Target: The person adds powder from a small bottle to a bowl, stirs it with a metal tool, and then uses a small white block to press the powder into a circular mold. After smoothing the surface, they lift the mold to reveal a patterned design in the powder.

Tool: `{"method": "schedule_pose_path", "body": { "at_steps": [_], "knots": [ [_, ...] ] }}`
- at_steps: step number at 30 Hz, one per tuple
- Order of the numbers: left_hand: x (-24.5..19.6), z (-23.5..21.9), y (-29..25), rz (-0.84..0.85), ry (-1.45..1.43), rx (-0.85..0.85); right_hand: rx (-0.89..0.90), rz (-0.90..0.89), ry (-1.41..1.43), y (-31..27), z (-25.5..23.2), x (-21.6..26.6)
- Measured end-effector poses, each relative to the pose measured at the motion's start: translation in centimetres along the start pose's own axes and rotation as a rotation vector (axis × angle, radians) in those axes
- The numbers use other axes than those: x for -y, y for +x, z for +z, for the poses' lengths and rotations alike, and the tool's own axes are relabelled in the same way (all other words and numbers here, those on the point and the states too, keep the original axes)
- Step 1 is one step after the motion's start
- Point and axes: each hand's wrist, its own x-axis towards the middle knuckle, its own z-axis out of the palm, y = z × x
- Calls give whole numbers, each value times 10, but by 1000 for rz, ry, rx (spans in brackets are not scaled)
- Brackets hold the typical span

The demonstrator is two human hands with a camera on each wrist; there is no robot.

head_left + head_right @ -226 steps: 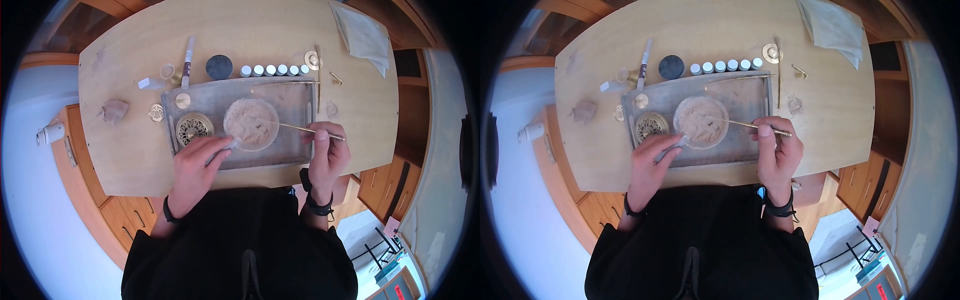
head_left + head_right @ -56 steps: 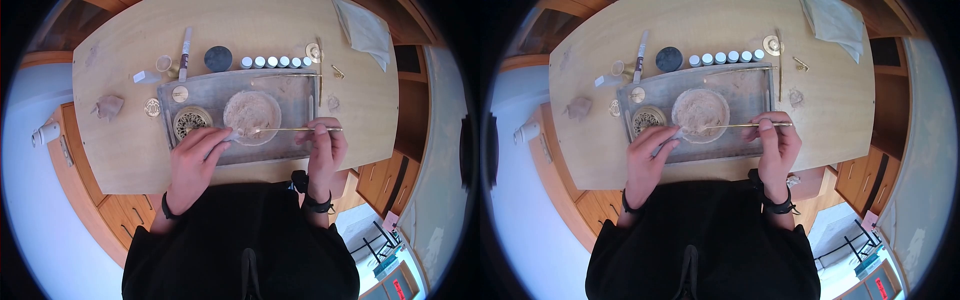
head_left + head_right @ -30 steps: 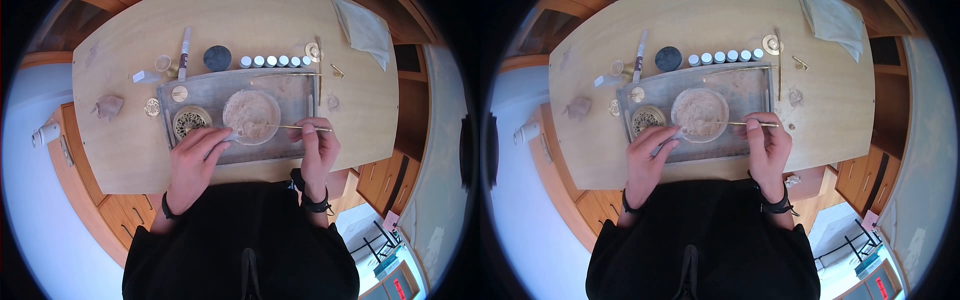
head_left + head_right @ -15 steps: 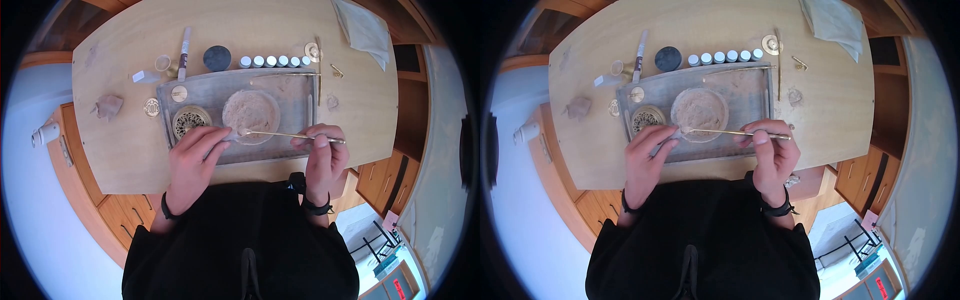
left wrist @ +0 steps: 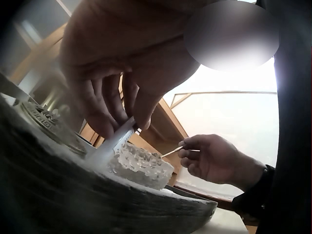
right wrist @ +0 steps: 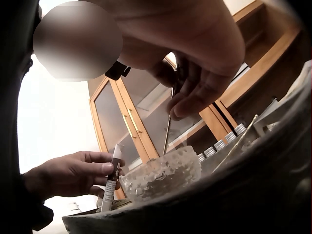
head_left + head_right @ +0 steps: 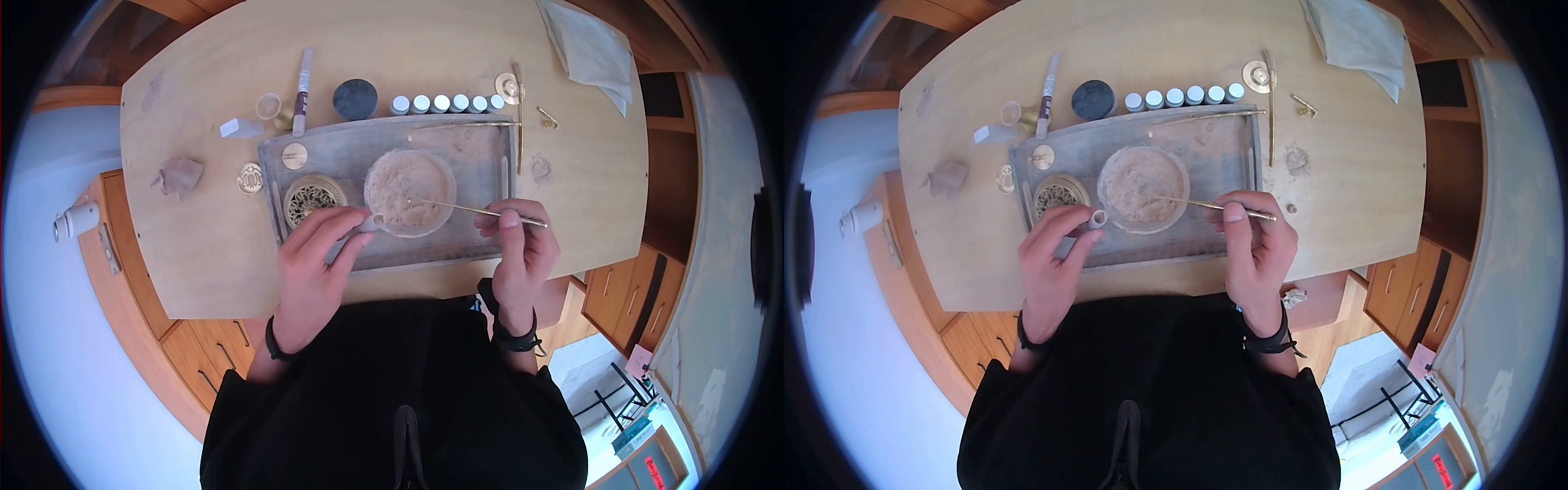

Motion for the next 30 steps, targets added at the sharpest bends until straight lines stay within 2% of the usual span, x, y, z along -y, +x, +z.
{"method": "schedule_pose_path", "body": {
  "at_steps": [4, 7, 13, 15, 20, 26, 28, 29, 30],
  "knots": [
    [-1, -1, 0, 7, -18, -14, 20, 12, -28, 0, 2, -9],
    [-1, 0, 2, 4, -21, -6, 59, 98, -3, 2, 3, -10],
    [0, 0, 2, 27, 7, 13, -58, 101, 242, 6, -6, -7],
    [-2, 0, 3, 30, 20, 27, -67, 18, 325, 6, -8, 0],
    [-3, 0, 3, 42, 24, 33, -97, -19, 339, 3, -2, 21],
    [-3, 0, 3, 49, 20, 34, 5, -96, 194, -2, 3, 24],
    [-3, 0, 2, 48, 22, 36, 86, -293, 138, -2, 1, 21],
    [-3, -1, 2, 43, 20, 35, 86, -293, 139, -1, 1, 22],
    [-3, -1, 2, 38, 18, 34, 138, -374, 85, 0, 0, 25]
  ]
}}
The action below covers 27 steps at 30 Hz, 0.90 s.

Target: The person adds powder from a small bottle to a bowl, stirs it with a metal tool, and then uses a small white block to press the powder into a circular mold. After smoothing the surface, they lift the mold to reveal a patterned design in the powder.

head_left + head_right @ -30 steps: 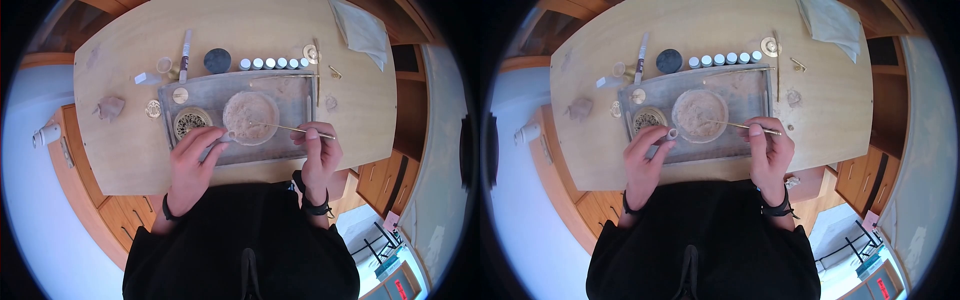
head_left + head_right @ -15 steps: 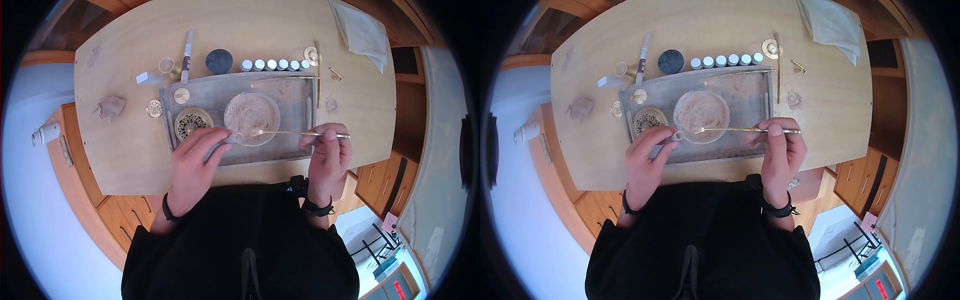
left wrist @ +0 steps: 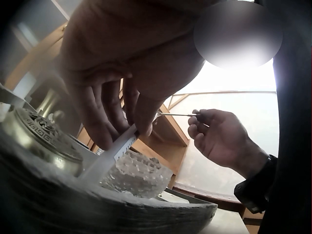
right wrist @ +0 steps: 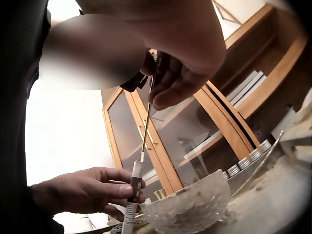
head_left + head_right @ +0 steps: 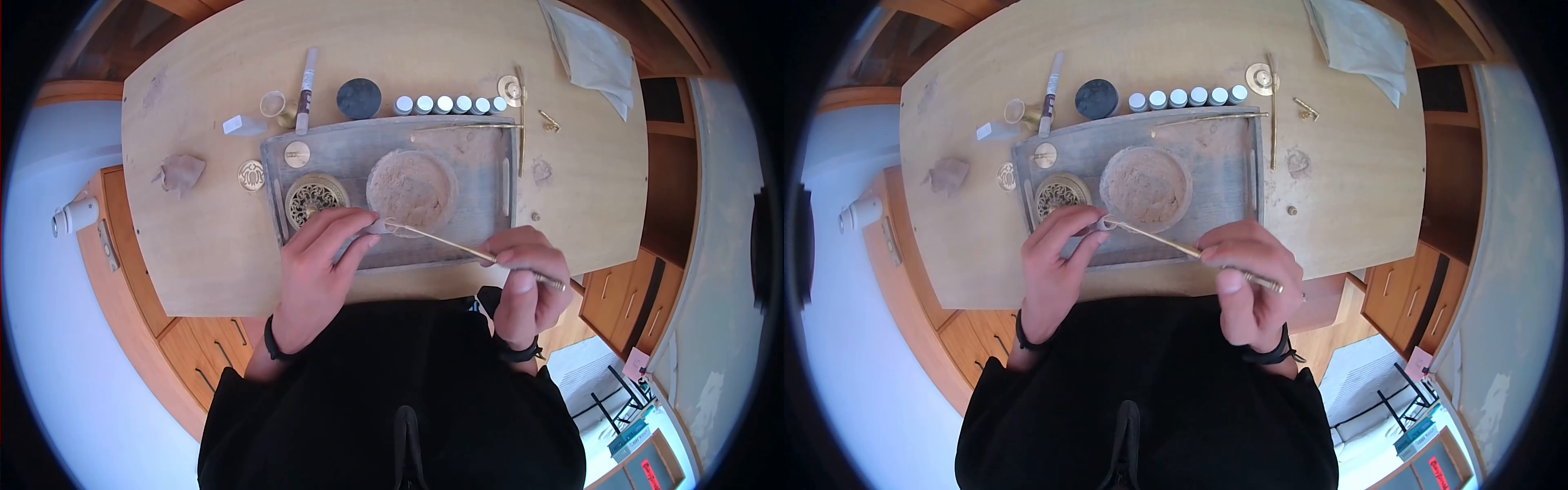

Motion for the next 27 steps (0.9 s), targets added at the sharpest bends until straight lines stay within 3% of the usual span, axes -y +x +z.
{"method": "schedule_pose_path", "body": {
  "at_steps": [1, 3, 6, 7, 9, 17, 27],
  "knots": [
    [0, 0, 0, 0, 0, 0, 63, -75, -49, 0, -1, 2],
    [0, 0, -1, -3, -4, 1, 58, -60, -26, -4, -2, 2],
    [0, -1, -3, -17, -24, -7, -179, 49, 17, -8, -1, -2],
    [0, 0, -3, -16, -24, -8, -179, 48, 17, -6, -1, -2],
    [1, 1, -3, -19, -38, -24, -143, 333, -161, -3, -1, 1],
    [0, 1, 0, -27, -51, -23, -103, 496, -76, -12, 1, -28],
    [-2, 2, 5, -13, 1, 3, -290, 444, 150, -8, -9, -25]
  ]
}}
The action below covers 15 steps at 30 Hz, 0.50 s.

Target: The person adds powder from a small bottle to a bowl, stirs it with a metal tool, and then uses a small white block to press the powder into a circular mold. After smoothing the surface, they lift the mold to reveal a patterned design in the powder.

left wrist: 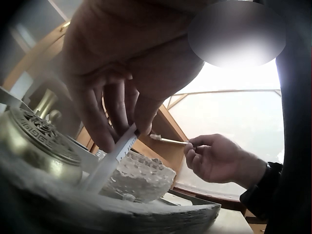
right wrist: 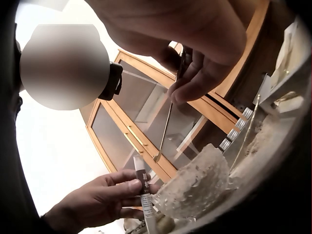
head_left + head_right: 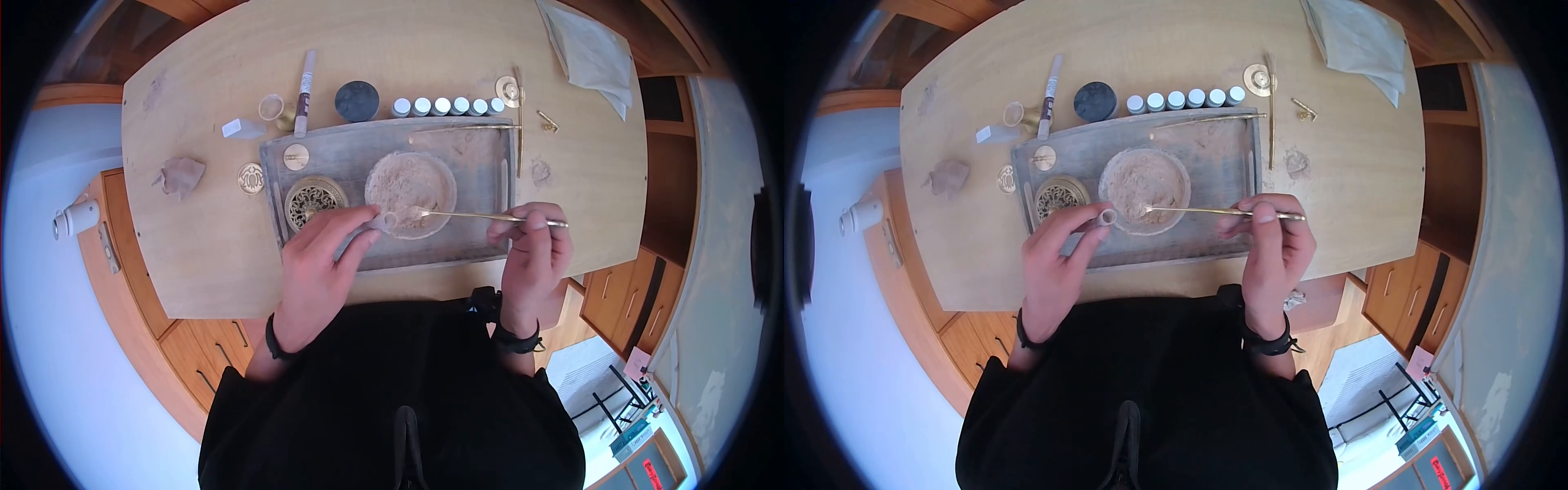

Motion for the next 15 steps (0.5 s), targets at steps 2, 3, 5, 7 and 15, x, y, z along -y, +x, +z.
{"method": "schedule_pose_path", "body": {
  "at_steps": [2, 3, 5, 7, 15],
  "knots": [
    [0, 0, 1, 16, 11, 13, -1, -72, 104, 0, 0, 7],
    [0, 1, 2, 31, 21, 26, -20, -83, 107, -1, 1, 10],
    [0, 2, 1, 22, 14, 18, -14, -108, 106, -3, 5, 15],
    [1, 3, 0, 11, 8, 9, -8, -132, 105, -5, 7, 18],
    [0, 3, 0, 13, 10, -1, 148, -166, -6, -9, 11, 19]
  ]
}}
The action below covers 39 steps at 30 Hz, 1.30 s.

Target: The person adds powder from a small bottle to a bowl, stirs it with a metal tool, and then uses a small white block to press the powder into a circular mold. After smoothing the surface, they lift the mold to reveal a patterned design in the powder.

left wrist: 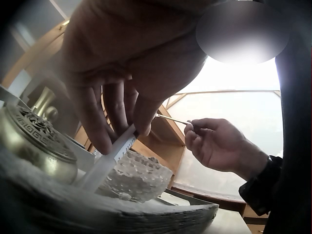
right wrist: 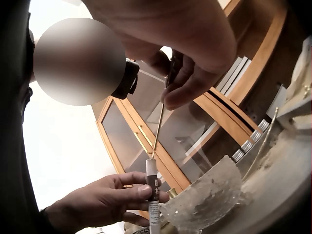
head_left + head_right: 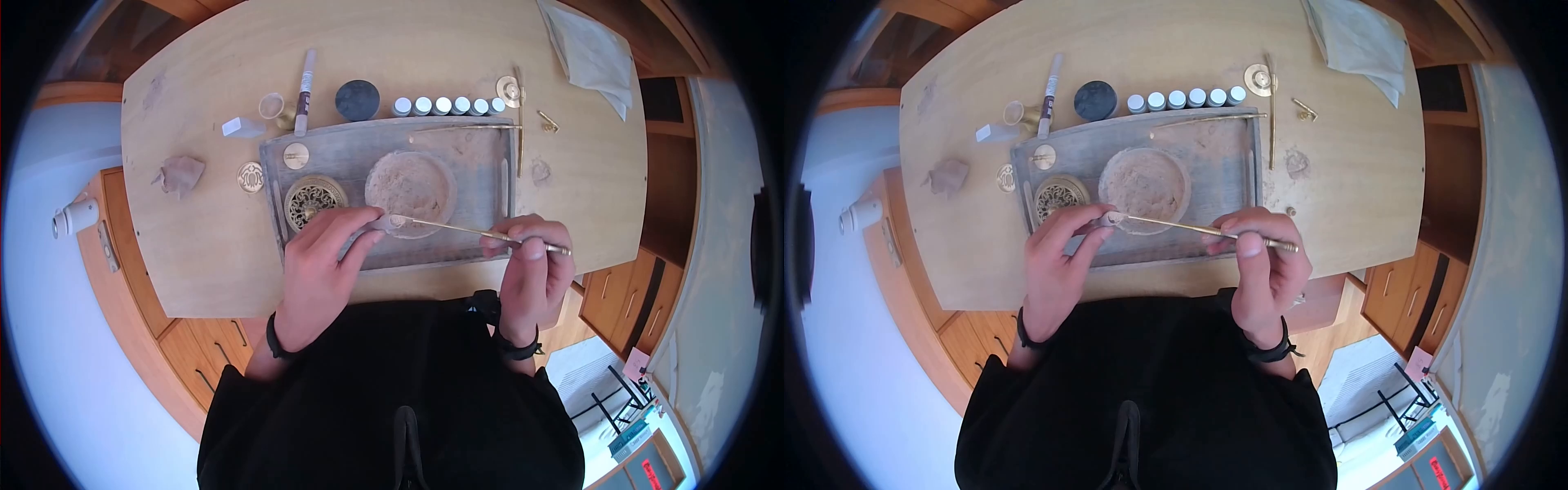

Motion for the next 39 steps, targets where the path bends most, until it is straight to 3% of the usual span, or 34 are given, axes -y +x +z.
{"method": "schedule_pose_path", "body": {
  "at_steps": [1, 3, 8, 10, 13, 21, 29, 37, 39],
  "knots": [
    [0, 0, 0, 0, 0, 0, 0, 0, 0, 0, -2, 0],
    [-1, 0, 1, -25, -13, 5, 138, -225, -95, 2, -6, -1],
    [1, -1, 2, 9, 32, 27, 43, -246, -37, -2, -2, -2],
    [1, -1, 2, 33, 47, 11, -129, -51, -192, -2, -1, -2],
    [0, -1, 2, 13, 29, 12, -23, 88, -338, 2, -5, -13],
    [-1, -1, 2, 30, 9, -6, -32, 202, -158, 2, -9, -32],
    [-1, -2, 3, 20, 25, 8, -171, 91, 44, 6, -12, -17],
    [-1, -2, 4, 14, 41, 15, -109, 38, -33, 3, 0, 3],
    [-1, -3, 4, 13, 28, 18, 19, -80, -60, 2, 0, 1]
  ]
}}
